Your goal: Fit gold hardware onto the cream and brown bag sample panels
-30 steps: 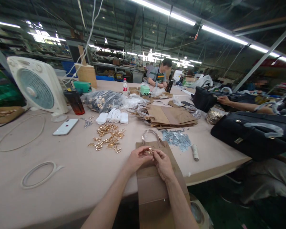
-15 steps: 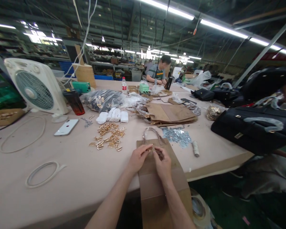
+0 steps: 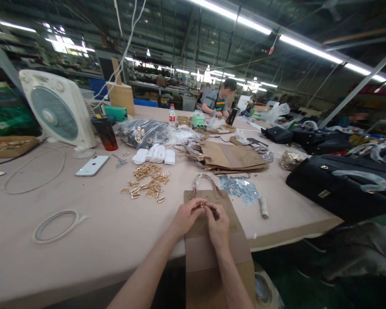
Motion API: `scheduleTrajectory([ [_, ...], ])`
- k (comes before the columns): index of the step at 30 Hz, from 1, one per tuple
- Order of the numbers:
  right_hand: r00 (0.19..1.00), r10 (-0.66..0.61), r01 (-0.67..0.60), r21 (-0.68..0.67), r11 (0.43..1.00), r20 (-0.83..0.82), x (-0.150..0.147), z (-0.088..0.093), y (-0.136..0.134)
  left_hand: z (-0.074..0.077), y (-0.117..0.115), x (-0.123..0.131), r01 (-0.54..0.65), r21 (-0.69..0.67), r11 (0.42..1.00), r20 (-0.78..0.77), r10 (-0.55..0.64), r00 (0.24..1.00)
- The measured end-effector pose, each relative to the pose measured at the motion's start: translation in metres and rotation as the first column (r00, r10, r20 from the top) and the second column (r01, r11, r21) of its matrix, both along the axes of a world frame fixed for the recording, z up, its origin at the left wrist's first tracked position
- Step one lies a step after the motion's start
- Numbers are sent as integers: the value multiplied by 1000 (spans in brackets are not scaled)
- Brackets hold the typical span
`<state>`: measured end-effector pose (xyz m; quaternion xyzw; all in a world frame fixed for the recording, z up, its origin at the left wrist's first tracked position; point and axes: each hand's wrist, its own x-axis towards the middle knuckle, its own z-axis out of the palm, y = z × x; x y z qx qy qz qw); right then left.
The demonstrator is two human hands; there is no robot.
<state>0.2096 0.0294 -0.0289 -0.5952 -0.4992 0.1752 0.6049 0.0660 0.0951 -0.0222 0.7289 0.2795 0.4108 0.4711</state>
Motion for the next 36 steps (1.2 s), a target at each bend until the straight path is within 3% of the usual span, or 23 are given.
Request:
scheduleTrajectory([
  [6,995,2,-3,11,1000,95,-1,3,-3,1,-1,-1,-76,50,996,-63,80,995],
  [14,985,20,-35,86,996,170,-3,8,-6,0,-2,0,-22,-204,979,44,32,999],
  [19,966,-8,-35,163,986,257,-6,8,-9,1,-2,-1,16,-259,966,101,10,995],
  [23,983,7,-40,177,983,184,-5,12,-11,4,-2,-3,7,-233,973,121,22,992],
  [29,999,40,-42,140,989,22,2,12,-9,6,1,-5,-2,-40,999,141,8,990],
  [36,994,65,-77,154,985,83,1,5,-4,-4,4,-5,-26,-171,985,146,52,988],
])
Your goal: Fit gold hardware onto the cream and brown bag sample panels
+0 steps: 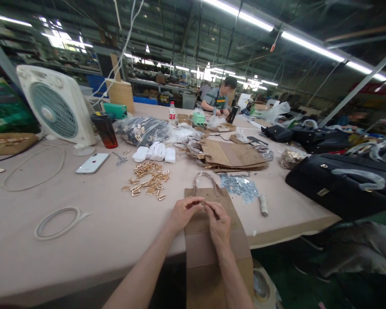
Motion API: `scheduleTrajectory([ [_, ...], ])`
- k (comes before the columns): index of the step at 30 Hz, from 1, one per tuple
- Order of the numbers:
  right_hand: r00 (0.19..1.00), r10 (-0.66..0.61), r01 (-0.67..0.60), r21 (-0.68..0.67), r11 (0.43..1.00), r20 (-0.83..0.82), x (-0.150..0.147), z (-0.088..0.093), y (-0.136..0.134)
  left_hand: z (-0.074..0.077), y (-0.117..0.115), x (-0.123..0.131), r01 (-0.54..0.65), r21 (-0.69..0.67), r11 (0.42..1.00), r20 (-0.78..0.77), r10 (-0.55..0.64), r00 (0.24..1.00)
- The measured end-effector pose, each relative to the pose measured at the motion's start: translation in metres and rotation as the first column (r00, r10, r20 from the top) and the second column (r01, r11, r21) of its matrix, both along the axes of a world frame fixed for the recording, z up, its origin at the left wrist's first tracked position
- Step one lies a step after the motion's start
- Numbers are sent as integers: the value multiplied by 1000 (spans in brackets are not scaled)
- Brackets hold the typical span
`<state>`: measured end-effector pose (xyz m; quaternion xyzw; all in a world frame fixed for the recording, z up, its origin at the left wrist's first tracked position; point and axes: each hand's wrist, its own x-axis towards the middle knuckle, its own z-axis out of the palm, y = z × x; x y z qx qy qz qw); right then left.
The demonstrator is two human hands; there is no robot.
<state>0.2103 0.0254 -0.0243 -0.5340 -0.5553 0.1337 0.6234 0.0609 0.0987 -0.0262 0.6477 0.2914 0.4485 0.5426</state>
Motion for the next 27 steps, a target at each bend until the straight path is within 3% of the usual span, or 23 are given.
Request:
scheduleTrajectory([
  [6,994,-57,57,0,998,99,-3,0,-4,6,-2,-2,38,10,999,15,-38,999],
  [11,994,-61,66,-50,997,94,-4,8,-8,14,-5,-3,73,84,994,-40,-70,997],
  [16,998,-50,53,-120,991,33,-1,8,-7,12,-5,-1,72,155,985,-86,-60,995],
  [23,947,101,-159,-172,972,-304,6,7,-2,10,-6,2,-47,92,995,-11,49,999],
  [27,896,195,-272,-145,952,-399,8,6,-2,10,-6,3,-42,62,997,1,42,999],
])
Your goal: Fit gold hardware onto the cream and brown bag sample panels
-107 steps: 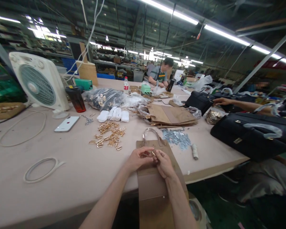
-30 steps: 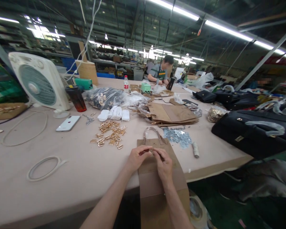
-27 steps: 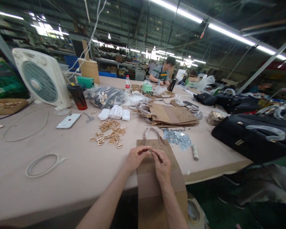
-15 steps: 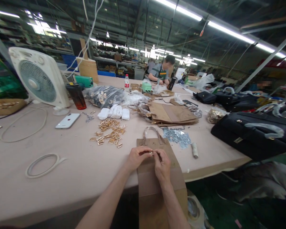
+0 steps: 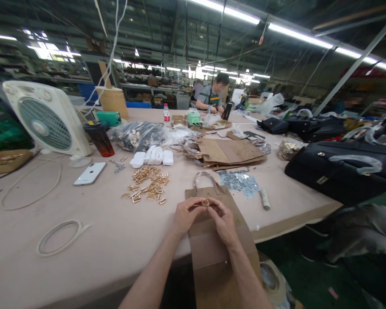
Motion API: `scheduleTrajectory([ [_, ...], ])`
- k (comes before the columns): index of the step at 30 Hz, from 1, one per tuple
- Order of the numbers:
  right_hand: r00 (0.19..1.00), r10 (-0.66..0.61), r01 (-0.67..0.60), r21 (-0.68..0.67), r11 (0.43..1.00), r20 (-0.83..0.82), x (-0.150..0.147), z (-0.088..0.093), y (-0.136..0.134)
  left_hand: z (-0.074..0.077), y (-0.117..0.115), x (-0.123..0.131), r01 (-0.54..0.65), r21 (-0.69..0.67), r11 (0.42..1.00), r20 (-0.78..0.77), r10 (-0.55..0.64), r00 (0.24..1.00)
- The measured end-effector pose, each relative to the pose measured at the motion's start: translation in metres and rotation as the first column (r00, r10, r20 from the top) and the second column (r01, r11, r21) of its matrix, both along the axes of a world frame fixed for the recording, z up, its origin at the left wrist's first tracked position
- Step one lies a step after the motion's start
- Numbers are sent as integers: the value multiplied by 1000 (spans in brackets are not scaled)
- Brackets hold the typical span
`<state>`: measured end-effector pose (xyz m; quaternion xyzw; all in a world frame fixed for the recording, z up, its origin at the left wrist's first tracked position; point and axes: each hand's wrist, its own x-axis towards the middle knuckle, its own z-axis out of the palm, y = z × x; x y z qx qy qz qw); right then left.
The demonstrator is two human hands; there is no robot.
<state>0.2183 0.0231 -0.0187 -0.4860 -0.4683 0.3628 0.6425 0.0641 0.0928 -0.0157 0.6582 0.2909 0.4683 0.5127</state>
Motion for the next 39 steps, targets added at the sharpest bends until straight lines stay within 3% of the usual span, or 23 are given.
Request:
scheduleTrajectory([
  [8,998,-46,44,31,999,36,0,-10,4,0,1,-1,-7,40,999,-46,9,999],
  [22,987,-96,85,89,992,128,-1,-9,4,-1,2,-2,7,15,1000,-22,-7,1000],
  [28,999,-31,31,35,999,19,0,-5,1,-2,2,0,18,30,999,-21,-18,1000],
  [33,993,-34,27,-62,998,-115,4,-14,6,0,0,0,43,61,997,-13,-42,999],
  [39,997,78,-81,-116,990,-26,4,-11,11,1,-1,-1,83,73,994,27,-85,996],
])
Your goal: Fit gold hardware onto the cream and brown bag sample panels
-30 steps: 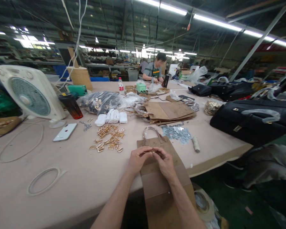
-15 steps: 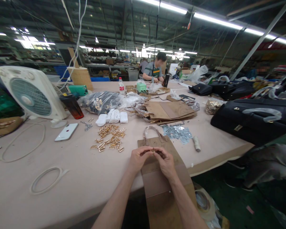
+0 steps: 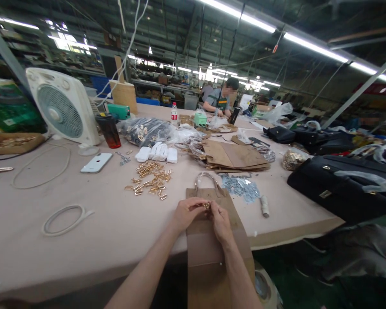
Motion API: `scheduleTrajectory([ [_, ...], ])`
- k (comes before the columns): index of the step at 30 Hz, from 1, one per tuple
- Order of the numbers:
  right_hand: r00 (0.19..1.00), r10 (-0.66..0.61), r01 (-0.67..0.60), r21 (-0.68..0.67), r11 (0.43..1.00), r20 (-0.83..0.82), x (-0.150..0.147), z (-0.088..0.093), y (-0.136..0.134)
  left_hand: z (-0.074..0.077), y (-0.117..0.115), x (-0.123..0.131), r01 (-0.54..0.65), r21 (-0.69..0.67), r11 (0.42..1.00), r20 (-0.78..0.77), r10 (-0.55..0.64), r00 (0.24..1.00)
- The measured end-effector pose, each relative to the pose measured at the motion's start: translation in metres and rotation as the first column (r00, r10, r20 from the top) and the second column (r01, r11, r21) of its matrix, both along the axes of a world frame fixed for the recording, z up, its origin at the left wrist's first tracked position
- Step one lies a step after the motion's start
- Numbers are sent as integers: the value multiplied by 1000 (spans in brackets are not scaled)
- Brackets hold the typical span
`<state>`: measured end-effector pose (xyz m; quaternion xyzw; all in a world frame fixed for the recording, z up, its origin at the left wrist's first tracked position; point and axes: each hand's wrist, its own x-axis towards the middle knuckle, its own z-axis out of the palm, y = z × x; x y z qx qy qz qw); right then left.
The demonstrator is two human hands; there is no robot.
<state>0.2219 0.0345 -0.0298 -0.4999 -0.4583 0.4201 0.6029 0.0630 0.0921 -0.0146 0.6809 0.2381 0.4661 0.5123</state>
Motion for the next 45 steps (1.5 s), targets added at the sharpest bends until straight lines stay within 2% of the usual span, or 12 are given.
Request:
scheduleTrajectory([
  [7,998,67,-67,10,998,-6,1,6,-8,-2,-1,-1,-29,111,993,-7,30,1000],
  [10,1000,-10,10,46,999,-6,1,2,-8,-5,-1,-1,-76,125,989,-47,82,995],
  [14,965,-222,239,118,964,-137,5,-6,-6,-16,4,1,-348,243,905,-106,381,918],
  [17,925,-241,289,133,948,-293,8,-7,-3,-24,13,8,-566,162,808,-188,589,786],
  [22,868,-208,292,125,948,-451,10,-3,-2,-11,32,17,-596,-60,801,-334,546,768],
  [24,857,-182,272,124,954,-483,10,-2,-3,0,37,19,-533,-322,783,-248,473,845],
  [26,857,-150,238,122,964,-492,10,-3,-6,8,38,20,-350,-576,739,-84,372,925],
  [28,869,-121,203,123,971,-480,9,-4,-9,12,33,20,-157,-693,704,51,265,963],
  [31,901,-83,157,142,977,-425,9,-7,-14,12,19,13,-6,-725,689,132,147,980],
  [35,957,-90,138,158,978,-276,17,-3,-10,7,-1,-3,151,-746,649,275,93,957],
  [41,985,-161,146,203,968,57,35,21,13,1,-18,-18,193,-765,615,326,112,939],
  [45,965,-185,121,307,944,188,33,23,20,2,-21,-18,223,-775,591,336,87,938],
])
